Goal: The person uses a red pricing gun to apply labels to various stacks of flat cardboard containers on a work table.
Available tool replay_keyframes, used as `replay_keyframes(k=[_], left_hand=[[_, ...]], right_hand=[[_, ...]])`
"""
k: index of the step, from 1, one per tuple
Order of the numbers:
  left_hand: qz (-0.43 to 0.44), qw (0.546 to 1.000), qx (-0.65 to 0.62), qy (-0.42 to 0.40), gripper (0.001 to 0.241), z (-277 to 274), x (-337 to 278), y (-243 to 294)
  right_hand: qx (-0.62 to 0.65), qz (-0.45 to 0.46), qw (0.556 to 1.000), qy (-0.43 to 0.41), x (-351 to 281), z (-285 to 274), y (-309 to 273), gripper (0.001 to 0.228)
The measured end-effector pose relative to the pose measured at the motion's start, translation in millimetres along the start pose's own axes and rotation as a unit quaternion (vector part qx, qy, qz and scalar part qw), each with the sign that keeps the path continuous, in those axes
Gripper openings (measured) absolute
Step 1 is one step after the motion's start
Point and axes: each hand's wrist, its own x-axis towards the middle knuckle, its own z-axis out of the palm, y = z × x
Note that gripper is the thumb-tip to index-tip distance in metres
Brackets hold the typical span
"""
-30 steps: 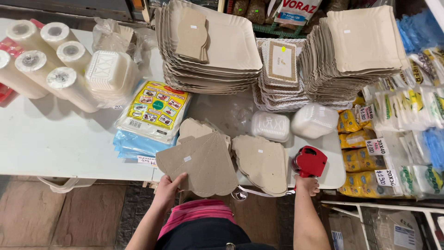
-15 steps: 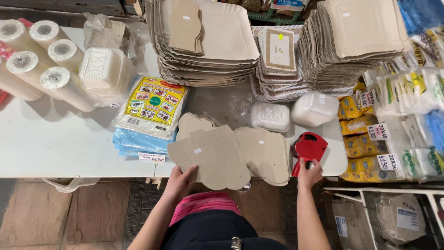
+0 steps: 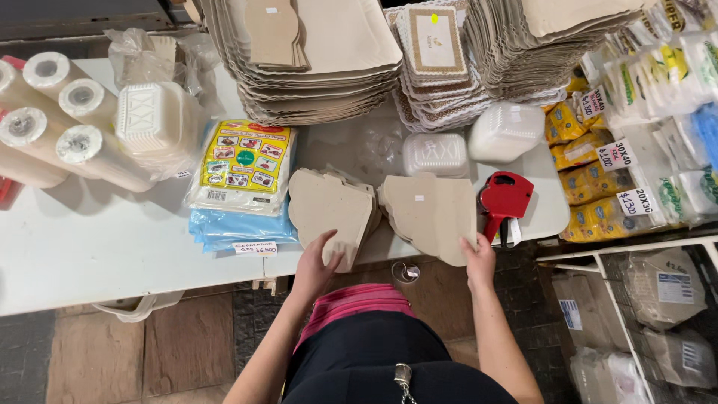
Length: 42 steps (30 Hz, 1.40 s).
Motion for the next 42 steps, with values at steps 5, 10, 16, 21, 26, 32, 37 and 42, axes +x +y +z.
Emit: replay_keyframes(k=[5,10,16,21,26,32,37,42], left_hand=[[0.122,0.962,0.236,-0.063,0.093,24.1,-3.8,-33.0],[0.127,0.948,0.284,-0.074,0.095,33.2,4.9,-52.5],[0.171,0.925,0.332,-0.073,0.093,37.3,18.2,-83.3],[0.185,0.929,0.307,-0.094,0.086,33.7,34.1,-101.3],[0.188,0.953,0.232,-0.052,0.041,17.6,18.2,-84.9],[0.297,0.915,0.196,0.189,0.043,0.2,-11.9,-50.3],[0.359,0.916,0.133,0.117,0.035,-0.1,-32.9,-14.7],[0.119,0.992,-0.039,-0.02,0.043,-5.9,-31.2,29.5]], right_hand=[[-0.282,-0.005,0.957,0.068,24.2,-0.2,11.7,0.046],[-0.407,-0.022,0.91,0.075,21.7,16.8,-12.3,0.055],[-0.521,-0.067,0.843,0.112,25.0,18.1,-3.2,0.065],[-0.394,-0.19,0.891,0.12,-8.6,51.5,-46.0,0.074],[-0.262,-0.16,0.95,-0.058,-52.1,91.4,-64.8,0.05],[-0.112,0.035,0.943,-0.311,-99.0,142.5,-83.7,0.054],[-0.071,0.096,0.936,-0.331,-134.7,188.1,-147.4,0.081],[-0.175,0.013,0.933,-0.316,-123.5,193.8,-126.6,0.047]])
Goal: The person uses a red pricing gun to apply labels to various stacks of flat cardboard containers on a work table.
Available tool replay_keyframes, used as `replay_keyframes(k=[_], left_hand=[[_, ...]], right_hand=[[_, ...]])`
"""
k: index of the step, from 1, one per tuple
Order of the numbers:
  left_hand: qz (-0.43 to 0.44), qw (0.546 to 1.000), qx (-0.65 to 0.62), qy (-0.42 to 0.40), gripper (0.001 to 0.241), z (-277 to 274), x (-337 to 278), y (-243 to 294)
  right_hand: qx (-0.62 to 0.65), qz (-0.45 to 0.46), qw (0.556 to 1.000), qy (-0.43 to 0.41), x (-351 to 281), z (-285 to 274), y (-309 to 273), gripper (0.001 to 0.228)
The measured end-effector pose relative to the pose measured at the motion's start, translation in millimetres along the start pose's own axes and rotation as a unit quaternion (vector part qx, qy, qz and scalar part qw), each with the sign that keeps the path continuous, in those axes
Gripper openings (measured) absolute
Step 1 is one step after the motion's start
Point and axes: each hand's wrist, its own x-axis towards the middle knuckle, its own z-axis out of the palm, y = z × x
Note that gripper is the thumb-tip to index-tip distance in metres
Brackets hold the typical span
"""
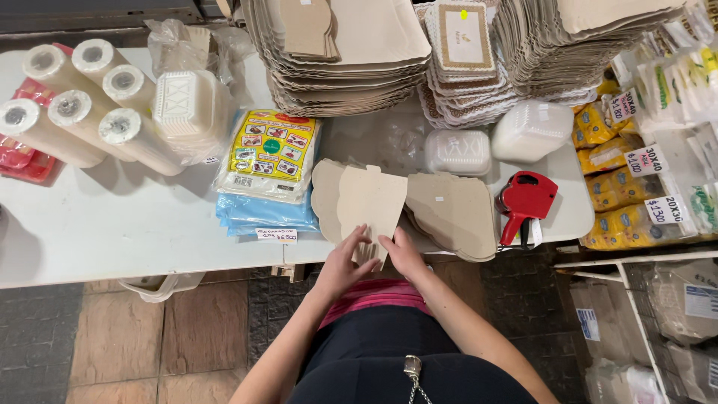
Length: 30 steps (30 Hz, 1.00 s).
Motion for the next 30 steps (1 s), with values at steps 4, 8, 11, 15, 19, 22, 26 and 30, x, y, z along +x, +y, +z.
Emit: replay_keyframes(k=[4,8,11,15,19,22,26,30], left_hand=[[-0.109,0.994,-0.015,0.002,0.041,6.3,18.5,1.7],[-0.173,0.976,-0.134,0.008,0.041,-9.0,21.8,16.5],[-0.165,0.965,-0.202,-0.004,0.042,-20.6,18.3,28.8],[-0.15,0.957,-0.247,-0.003,0.041,-17.8,18.8,19.6],[-0.144,0.961,-0.238,-0.009,0.036,-22.7,16.8,20.8],[-0.16,0.964,-0.212,0.021,0.021,-20.0,14.5,11.4],[-0.047,0.963,-0.108,0.243,0.003,-37.3,0.4,27.4],[0.078,0.907,0.014,0.414,0.016,-49.2,-3.7,22.9]], right_hand=[[0.01,-0.027,0.997,-0.066,-2.7,-7.1,-0.4,0.05],[-0.003,-0.067,0.995,-0.079,-20.6,-12.9,-45.1,0.057],[-0.016,-0.088,0.994,-0.07,-35.6,-17.8,-84.4,0.052],[-0.044,-0.105,0.992,-0.053,-30.9,-18.4,-71.4,0.061],[-0.05,-0.11,0.992,-0.04,-21.4,-18.0,-50.2,0.06],[-0.013,-0.097,0.994,-0.043,6.8,-19.4,7.5,0.052],[0.02,-0.072,0.997,0.019,-3.5,-17.9,-23.0,0.035],[0.081,-0.011,0.996,0.023,-7.6,-9.8,-35.1,0.073]])
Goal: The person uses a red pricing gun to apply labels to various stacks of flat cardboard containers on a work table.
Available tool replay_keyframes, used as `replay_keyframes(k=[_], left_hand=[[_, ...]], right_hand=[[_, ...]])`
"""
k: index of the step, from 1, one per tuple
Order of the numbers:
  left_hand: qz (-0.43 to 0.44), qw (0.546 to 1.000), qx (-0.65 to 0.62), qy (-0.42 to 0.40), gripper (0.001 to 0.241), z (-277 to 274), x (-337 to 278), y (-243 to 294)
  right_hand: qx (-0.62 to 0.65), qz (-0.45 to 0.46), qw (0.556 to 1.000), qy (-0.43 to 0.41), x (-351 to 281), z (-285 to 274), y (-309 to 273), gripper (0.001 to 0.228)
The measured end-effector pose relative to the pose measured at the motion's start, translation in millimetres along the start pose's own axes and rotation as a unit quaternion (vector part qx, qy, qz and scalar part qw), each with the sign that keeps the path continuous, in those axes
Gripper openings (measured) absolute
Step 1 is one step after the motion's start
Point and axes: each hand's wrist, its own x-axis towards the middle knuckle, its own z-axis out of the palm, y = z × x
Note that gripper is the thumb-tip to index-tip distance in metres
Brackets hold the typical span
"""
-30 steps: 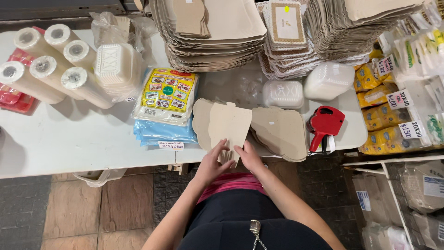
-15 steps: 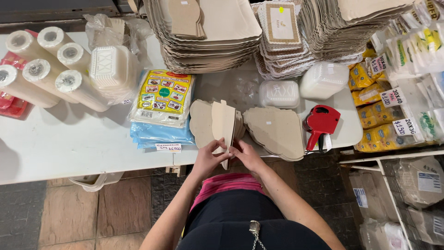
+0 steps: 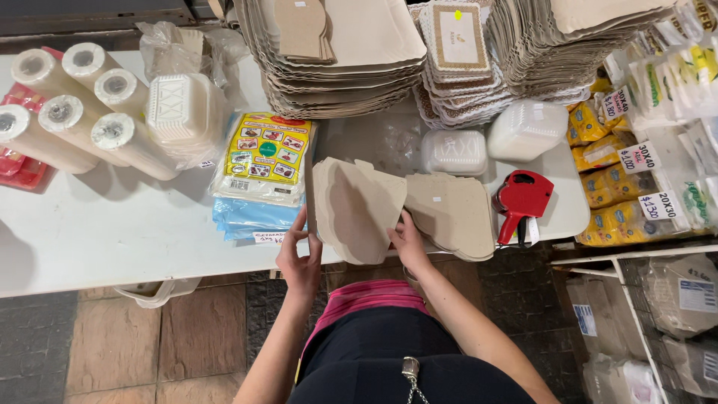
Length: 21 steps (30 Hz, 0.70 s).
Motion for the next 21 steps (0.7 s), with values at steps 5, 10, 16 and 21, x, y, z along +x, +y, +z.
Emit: replay_keyframes(k=[5,10,16,21], left_hand=[[0.05,0.999,-0.006,0.005,0.016,5.7,-1.3,-15.2],[0.009,0.993,-0.108,-0.052,0.012,30.3,0.1,25.7],[-0.078,0.944,-0.298,-0.116,0.01,85.7,-4.4,65.0],[0.034,0.935,-0.212,-0.283,0.083,104.1,3.5,75.4]], right_hand=[[-0.162,0.058,0.985,-0.012,41.3,-1.0,71.1,0.098],[-0.281,-0.101,0.954,-0.028,-6.6,5.4,-5.5,0.112],[-0.211,-0.288,0.93,0.092,-5.9,-0.2,-5.4,0.104],[0.179,-0.081,0.95,0.241,1.9,-42.2,58.4,0.033]])
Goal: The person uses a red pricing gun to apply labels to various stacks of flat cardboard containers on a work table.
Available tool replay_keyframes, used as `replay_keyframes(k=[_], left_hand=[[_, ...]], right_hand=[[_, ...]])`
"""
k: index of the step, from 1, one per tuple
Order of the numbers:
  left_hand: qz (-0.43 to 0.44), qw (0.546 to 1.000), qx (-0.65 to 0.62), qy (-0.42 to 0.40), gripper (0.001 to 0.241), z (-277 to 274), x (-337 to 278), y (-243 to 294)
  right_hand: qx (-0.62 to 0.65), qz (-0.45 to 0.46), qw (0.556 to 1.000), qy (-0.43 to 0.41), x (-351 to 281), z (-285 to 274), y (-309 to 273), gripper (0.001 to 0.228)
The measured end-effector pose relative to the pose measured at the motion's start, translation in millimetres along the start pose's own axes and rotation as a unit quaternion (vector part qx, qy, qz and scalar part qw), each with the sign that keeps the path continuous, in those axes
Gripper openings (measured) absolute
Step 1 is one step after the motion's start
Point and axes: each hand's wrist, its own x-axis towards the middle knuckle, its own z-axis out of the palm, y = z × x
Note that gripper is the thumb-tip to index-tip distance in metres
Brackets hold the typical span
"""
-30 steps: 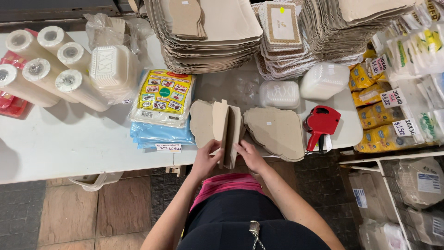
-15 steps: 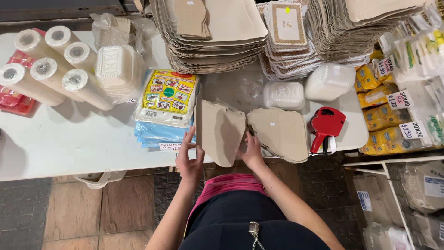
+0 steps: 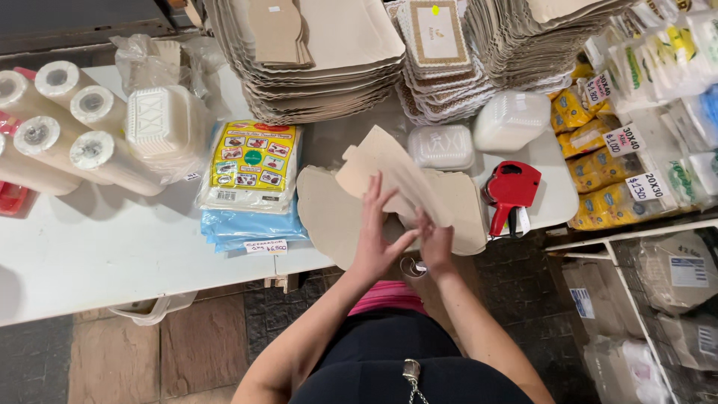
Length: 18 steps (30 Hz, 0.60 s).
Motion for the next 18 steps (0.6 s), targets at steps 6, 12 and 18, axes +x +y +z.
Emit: replay_keyframes(k=[6,12,18], left_hand=[[-0.27,0.962,0.038,-0.022,0.103,-40.5,29.2,-60.4],[-0.448,0.863,-0.194,-0.134,0.034,-21.9,3.0,-105.4],[-0.449,0.85,-0.264,-0.075,0.034,-14.5,-14.3,-123.3]], right_hand=[[-0.076,-0.024,0.996,-0.027,31.5,-96.2,-0.9,0.021],[-0.049,0.017,0.995,-0.085,60.1,-148.8,60.1,0.032],[-0.337,-0.04,0.933,0.124,100.6,-179.0,26.6,0.052]])
